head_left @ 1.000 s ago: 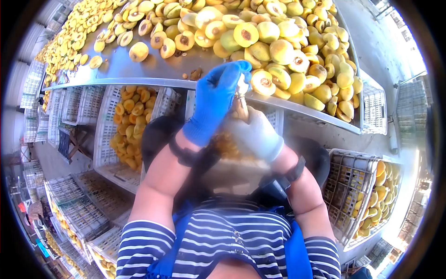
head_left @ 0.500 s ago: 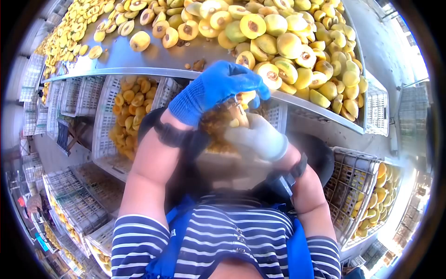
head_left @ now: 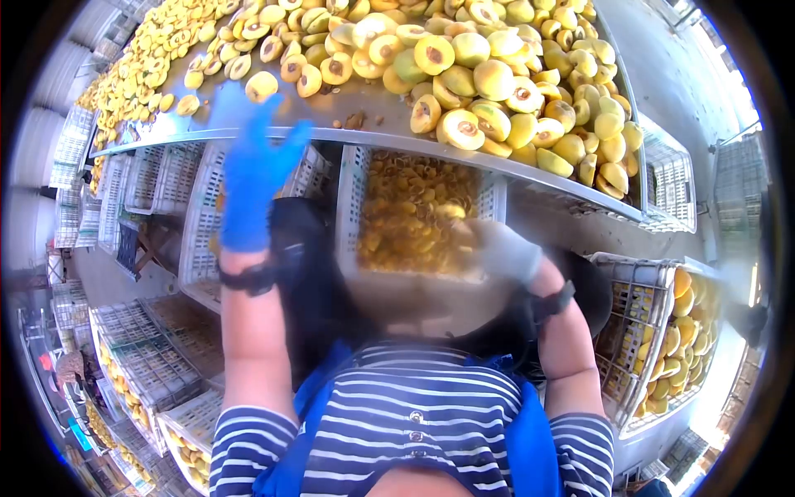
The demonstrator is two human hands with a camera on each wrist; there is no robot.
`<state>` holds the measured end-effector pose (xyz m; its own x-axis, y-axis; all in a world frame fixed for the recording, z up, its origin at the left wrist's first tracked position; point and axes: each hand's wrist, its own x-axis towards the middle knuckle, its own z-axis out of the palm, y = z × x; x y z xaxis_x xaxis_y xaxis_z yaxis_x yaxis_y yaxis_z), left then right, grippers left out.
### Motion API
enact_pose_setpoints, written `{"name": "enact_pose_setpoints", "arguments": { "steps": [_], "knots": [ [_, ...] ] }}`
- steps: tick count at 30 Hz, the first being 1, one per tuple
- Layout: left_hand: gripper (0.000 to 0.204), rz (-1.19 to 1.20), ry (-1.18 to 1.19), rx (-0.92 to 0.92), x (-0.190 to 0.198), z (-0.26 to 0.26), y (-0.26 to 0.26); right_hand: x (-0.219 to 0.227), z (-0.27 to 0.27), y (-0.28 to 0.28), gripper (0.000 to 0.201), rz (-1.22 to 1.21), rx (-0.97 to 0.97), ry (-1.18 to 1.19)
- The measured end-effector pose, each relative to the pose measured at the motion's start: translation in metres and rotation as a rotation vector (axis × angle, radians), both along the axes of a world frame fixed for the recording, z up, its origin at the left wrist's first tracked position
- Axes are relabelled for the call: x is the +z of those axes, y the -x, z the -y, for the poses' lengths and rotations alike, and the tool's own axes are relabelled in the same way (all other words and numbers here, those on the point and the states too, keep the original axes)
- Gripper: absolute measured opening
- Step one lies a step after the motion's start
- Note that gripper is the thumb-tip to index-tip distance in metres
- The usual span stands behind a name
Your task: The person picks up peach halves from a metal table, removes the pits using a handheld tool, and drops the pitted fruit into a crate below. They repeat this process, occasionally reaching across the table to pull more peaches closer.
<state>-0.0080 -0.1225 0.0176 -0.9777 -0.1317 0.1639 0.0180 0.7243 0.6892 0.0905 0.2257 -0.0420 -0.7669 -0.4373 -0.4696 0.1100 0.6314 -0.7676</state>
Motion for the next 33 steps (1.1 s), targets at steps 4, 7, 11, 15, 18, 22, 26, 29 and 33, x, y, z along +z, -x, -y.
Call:
{"name": "enact_pose_setpoints", "arguments": {
  "steps": [4, 7, 11, 15, 18, 22, 26, 29, 33],
  "knots": [
    [0.065, -0.030, 0.186, -0.467, -0.022, -0.109, 0.031, -0.072, -0.027, -0.018, 0.042, -0.224, 0.105, -0.503],
    [0.067, -0.064, 0.152, -0.575, -0.064, -0.137, 0.074, -0.097, -0.053, -0.037, 0.042, -0.121, 0.326, -0.743],
    [0.059, 0.153, -0.125, -0.638, -0.062, -0.123, 0.086, -0.053, -0.036, -0.032, 0.035, -0.259, 0.034, -0.611],
    [0.053, 0.095, -0.018, -0.475, -0.069, -0.123, 0.081, 0.001, -0.010, -0.002, 0.030, -0.478, -0.415, -0.096],
    [0.049, -0.011, 0.021, -0.365, -0.054, -0.143, 0.056, 0.022, 0.014, 0.026, 0.026, -0.317, -0.794, 0.269],
    [0.037, -0.235, -0.135, -0.261, -0.048, -0.136, 0.047, 0.029, 0.032, 0.042, 0.015, -0.338, -0.883, 0.512],
    [0.053, -0.489, 0.098, -0.533, -0.021, -0.143, -0.008, 0.039, 0.053, 0.060, 0.036, -0.236, -0.715, 0.696],
    [0.059, -0.466, 0.201, -0.477, -0.016, -0.130, -0.025, 0.044, 0.071, 0.063, 0.040, -0.194, -0.688, 0.754],
    [0.049, -0.560, -0.157, -0.537, -0.002, -0.104, -0.023, 0.040, 0.085, 0.073, 0.023, -0.028, -0.883, 0.835]
  ]
}}
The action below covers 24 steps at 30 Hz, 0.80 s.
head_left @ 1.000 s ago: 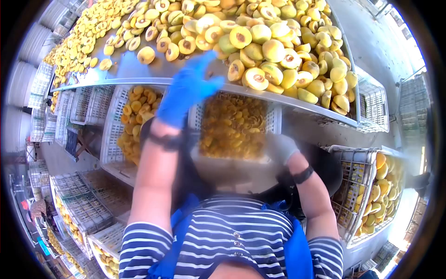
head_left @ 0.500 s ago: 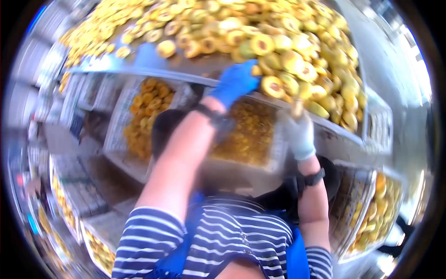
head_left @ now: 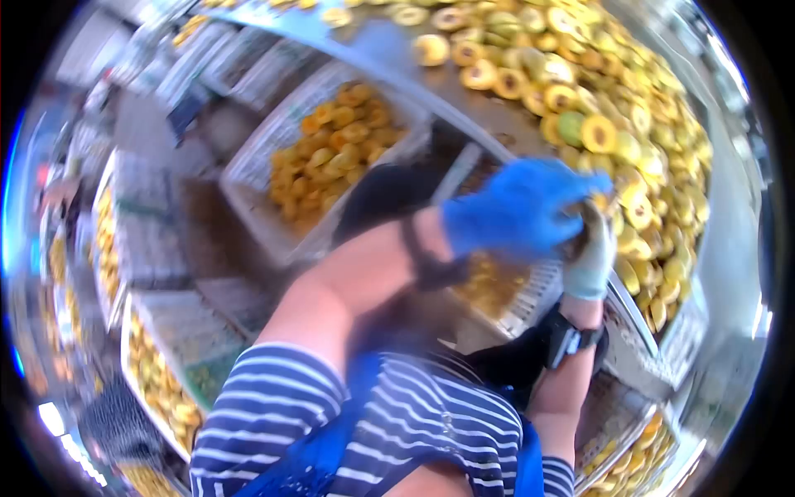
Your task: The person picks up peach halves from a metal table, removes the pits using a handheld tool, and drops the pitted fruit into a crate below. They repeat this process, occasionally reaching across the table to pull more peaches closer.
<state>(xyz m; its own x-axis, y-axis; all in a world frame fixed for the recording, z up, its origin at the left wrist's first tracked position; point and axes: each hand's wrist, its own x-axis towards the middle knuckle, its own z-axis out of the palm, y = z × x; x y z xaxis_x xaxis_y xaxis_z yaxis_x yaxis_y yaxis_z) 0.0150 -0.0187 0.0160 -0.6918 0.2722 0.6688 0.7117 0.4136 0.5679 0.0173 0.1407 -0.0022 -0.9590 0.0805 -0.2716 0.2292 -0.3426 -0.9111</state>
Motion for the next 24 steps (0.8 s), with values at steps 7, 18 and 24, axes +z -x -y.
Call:
{"name": "enact_pose_setpoints", "arguments": {
  "steps": [7, 18, 24],
  "knots": [
    [0.047, 0.097, -0.301, -0.258, -0.042, 0.023, 0.026, -0.003, 0.020, 0.004, 0.021, -0.150, 0.100, -0.461],
    [0.056, 0.832, -0.952, -0.357, -0.029, 0.004, 0.040, 0.003, 0.022, -0.014, 0.034, -0.342, 0.328, -0.958],
    [0.055, 0.854, -0.873, -0.244, -0.017, -0.001, 0.033, -0.020, 0.024, -0.020, 0.033, -0.260, 0.428, -0.465]
  ]
}}
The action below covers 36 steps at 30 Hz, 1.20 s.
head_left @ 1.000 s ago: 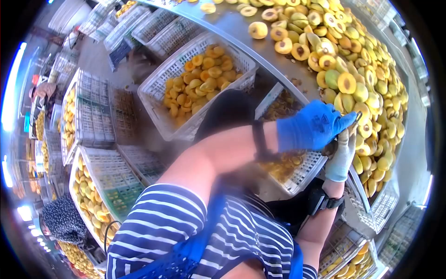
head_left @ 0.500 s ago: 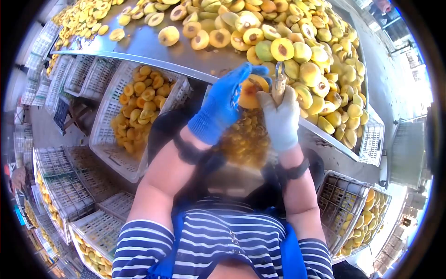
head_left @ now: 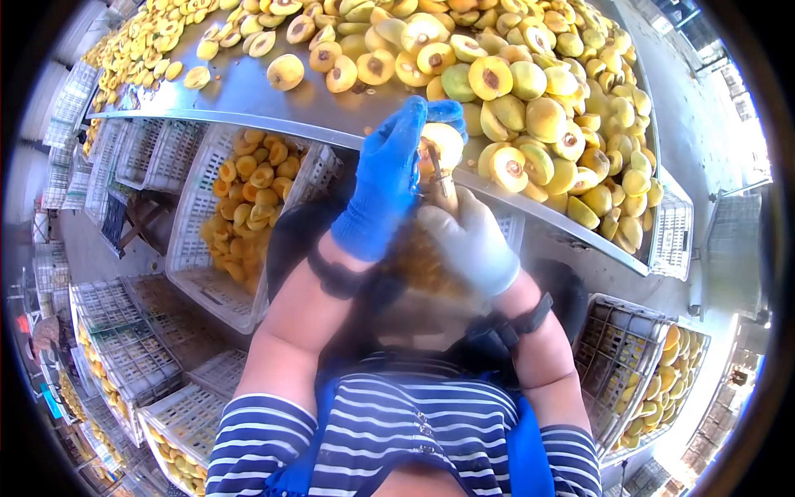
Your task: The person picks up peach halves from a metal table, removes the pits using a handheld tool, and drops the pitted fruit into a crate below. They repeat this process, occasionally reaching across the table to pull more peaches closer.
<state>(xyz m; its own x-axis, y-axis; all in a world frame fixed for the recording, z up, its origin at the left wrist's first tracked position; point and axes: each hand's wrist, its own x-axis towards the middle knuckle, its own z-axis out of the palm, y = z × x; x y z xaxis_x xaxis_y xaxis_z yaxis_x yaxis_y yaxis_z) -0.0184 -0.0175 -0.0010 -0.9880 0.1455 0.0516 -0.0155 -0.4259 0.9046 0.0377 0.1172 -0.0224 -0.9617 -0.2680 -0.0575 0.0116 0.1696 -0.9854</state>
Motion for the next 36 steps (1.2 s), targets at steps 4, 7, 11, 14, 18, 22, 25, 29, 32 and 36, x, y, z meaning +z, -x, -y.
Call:
{"name": "enact_pose_setpoints", "arguments": {
  "steps": [4, 7, 11, 14, 18, 22, 25, 29, 32, 36],
  "knots": [
    [0.057, 0.022, 0.002, -0.020, -0.001, 0.000, -0.003, 0.018, -0.010, -0.005, 0.033, 0.458, 0.153, 0.332],
    [0.056, -0.002, -0.134, -0.164, -0.003, 0.000, -0.001, 0.017, -0.016, -0.009, 0.037, 0.625, 0.294, 0.565],
    [0.047, -0.193, -0.022, 0.028, 0.004, 0.020, -0.008, 0.006, -0.037, -0.006, 0.042, 0.485, 0.394, 0.408],
    [0.037, -0.288, 0.094, 0.149, 0.012, 0.102, -0.013, 0.025, -0.055, -0.012, 0.045, 0.029, 0.483, -0.754],
    [0.048, -0.197, 1.290, 0.551, 0.023, 0.122, -0.008, 0.031, -0.070, -0.030, 0.040, -0.045, 0.439, -0.744],
    [0.063, -0.649, 1.169, 0.097, 0.000, -0.027, -0.001, 0.039, -0.085, -0.034, 0.037, -0.034, -0.023, -0.452],
    [0.061, -0.672, 1.274, 0.041, -0.023, -0.073, 0.010, 0.021, -0.099, -0.033, 0.041, 0.151, -0.409, -0.133],
    [0.065, -0.789, 1.193, 0.015, -0.021, -0.061, 0.018, 0.013, -0.101, -0.026, 0.042, 0.129, -0.478, -0.187],
    [0.071, -0.710, 1.026, -0.158, 0.005, -0.045, 0.000, 0.005, -0.091, -0.018, 0.039, -0.002, -0.432, -0.149],
    [0.074, -0.527, 0.648, -0.247, 0.018, -0.025, -0.008, 0.027, -0.058, -0.021, 0.030, 0.211, -0.232, 0.407]
  ]
}}
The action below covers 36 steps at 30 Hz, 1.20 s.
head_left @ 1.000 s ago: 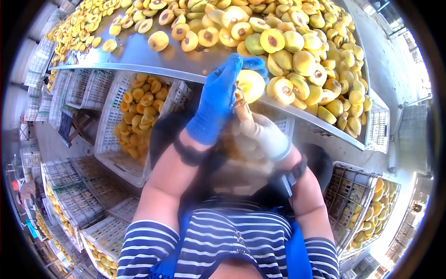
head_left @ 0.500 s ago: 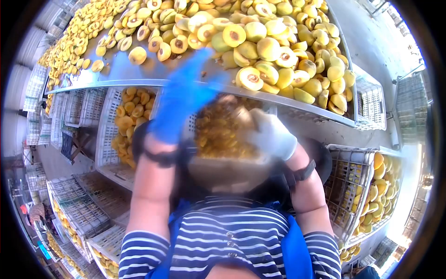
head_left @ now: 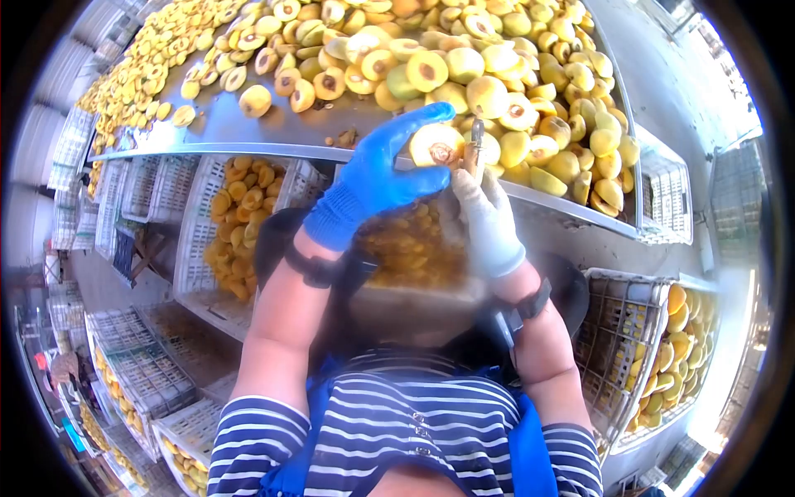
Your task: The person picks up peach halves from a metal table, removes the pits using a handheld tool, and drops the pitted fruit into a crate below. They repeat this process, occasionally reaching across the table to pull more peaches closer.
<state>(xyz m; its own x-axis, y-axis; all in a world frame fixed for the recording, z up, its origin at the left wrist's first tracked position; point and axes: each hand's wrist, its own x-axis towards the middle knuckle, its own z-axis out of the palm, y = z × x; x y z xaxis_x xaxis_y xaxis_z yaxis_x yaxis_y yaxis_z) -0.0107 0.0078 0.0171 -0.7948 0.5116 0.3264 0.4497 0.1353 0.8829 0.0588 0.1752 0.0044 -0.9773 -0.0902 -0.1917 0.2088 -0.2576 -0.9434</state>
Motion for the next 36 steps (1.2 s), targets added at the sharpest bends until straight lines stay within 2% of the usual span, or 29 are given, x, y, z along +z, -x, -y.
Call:
{"name": "enact_pose_setpoints", "arguments": {
  "steps": [1, 2, 3, 5, 6, 7, 8, 9, 10, 14, 16, 17, 18, 19, 20, 22, 23, 25, 26, 27, 28, 29, 31, 32, 33, 34, 35, 36],
  "knots": [
    [0.073, 0.166, -0.257, -0.025, -0.004, 0.001, -0.002, 0.005, 0.007, 0.001, 0.024, 0.056, 0.014, 0.220],
    [0.060, 0.166, -0.482, -0.034, -0.012, -0.008, -0.009, 0.010, 0.010, 0.005, 0.028, 0.137, 0.124, 0.141],
    [0.060, 0.163, -0.482, -0.025, -0.013, -0.010, -0.010, 0.000, 0.022, 0.006, 0.028, 0.147, 0.145, 0.124],
    [0.051, 0.284, -0.605, 0.100, -0.015, -0.007, -0.011, -0.013, 0.028, 0.010, 0.036, -0.026, 0.133, -0.086],
    [0.050, 0.291, -0.525, 0.158, -0.022, 0.002, -0.003, -0.016, 0.026, 0.012, 0.036, -0.022, 0.146, -0.088],
    [0.050, 0.289, -0.532, 0.171, -0.027, 0.007, 0.003, -0.019, 0.023, 0.015, 0.038, -0.296, 0.081, -0.516],
    [0.050, 0.473, -0.744, 0.091, -0.033, 0.012, 0.006, -0.022, 0.023, 0.016, 0.040, -0.572, 0.008, -0.934],
    [0.049, 0.660, -0.954, 0.008, -0.033, 0.016, 0.004, -0.019, 0.028, 0.015, 0.040, -0.566, 0.023, -0.930],
    [0.050, 0.281, -0.597, 0.070, -0.030, 0.021, 0.000, -0.010, 0.032, 0.014, 0.041, -0.525, 0.059, -0.984],
    [0.047, 0.422, -0.758, 0.072, -0.032, 0.021, 0.002, -0.009, 0.041, 0.016, 0.042, -0.528, 0.072, -1.090],
    [0.042, 0.657, -0.986, -0.082, -0.033, 0.028, 0.004, -0.010, 0.044, 0.017, 0.042, -0.550, 0.071, -1.118],
    [0.042, 0.656, -0.985, -0.079, -0.032, 0.028, 0.002, -0.010, 0.046, 0.017, 0.041, -0.521, 0.089, -1.132],
    [0.045, 0.567, -0.866, 0.027, -0.026, 0.027, -0.001, -0.010, 0.047, 0.016, 0.040, -0.491, 0.107, -1.147],
    [0.050, 0.477, -0.744, 0.130, -0.023, 0.026, -0.003, -0.009, 0.048, 0.016, 0.040, -0.491, 0.107, -1.144],
    [0.050, 0.476, -0.741, 0.131, -0.028, 0.030, -0.001, -0.009, 0.050, 0.015, 0.039, -0.462, 0.139, -1.137],
    [0.041, 0.535, -0.824, -0.174, -0.035, 0.042, 0.004, -0.008, 0.051, 0.013, 0.038, -0.433, 0.170, -1.129],
    [0.041, 0.536, -0.823, -0.174, -0.037, 0.046, 0.003, -0.008, 0.051, 0.011, 0.039, -0.407, 0.206, -1.065],
    [0.042, 0.216, -0.528, -0.073, -0.026, 0.046, 0.000, -0.008, 0.047, 0.010, 0.039, -0.378, 0.243, -1.001],
    [0.042, 0.219, -0.529, -0.073, -0.021, 0.046, -0.001, -0.010, 0.044, 0.011, 0.039, -0.367, 0.280, -0.867],
    [0.042, 0.322, -0.521, -0.044, -0.014, 0.045, -0.002, -0.011, 0.042, 0.012, 0.039, -0.357, 0.312, -0.733],
    [0.043, 0.424, -0.513, -0.017, -0.011, 0.043, -0.001, -0.014, 0.041, 0.011, 0.039, -0.358, 0.307, -0.735],
    [0.043, 0.419, -0.513, -0.024, -0.016, 0.039, 0.000, -0.020, 0.040, 0.011, 0.038, -0.265, 0.289, -0.675],
    [0.044, -0.034, -0.410, 0.142, -0.028, 0.032, 0.000, -0.020, 0.039, 0.010, 0.037, -0.173, 0.268, -0.612],
    [0.044, -0.031, -0.407, 0.140, -0.033, 0.033, -0.001, -0.016, 0.039, 0.008, 0.035, -0.079, 0.324, -0.473],
    [0.042, 0.142, -0.429, 0.137, -0.032, 0.035, -0.003, -0.014, 0.039, 0.006, 0.034, 0.015, 0.380, -0.333],
    [0.040, 0.315, -0.453, 0.132, -0.031, 0.035, -0.004, -0.012, 0.039, 0.006, 0.034, 0.018, 0.381, -0.334],
    [0.038, 0.491, -0.478, 0.126, -0.031, 0.034, -0.006, -0.011, 0.036, 0.006, 0.033, 0.109, 0.441, -0.227],
    [0.031, 0.228, -0.426, 0.095, -0.037, 0.032, -0.006, -0.010, 0.035, 0.007, 0.032, 0.195, 0.496, -0.118]
  ]
}}
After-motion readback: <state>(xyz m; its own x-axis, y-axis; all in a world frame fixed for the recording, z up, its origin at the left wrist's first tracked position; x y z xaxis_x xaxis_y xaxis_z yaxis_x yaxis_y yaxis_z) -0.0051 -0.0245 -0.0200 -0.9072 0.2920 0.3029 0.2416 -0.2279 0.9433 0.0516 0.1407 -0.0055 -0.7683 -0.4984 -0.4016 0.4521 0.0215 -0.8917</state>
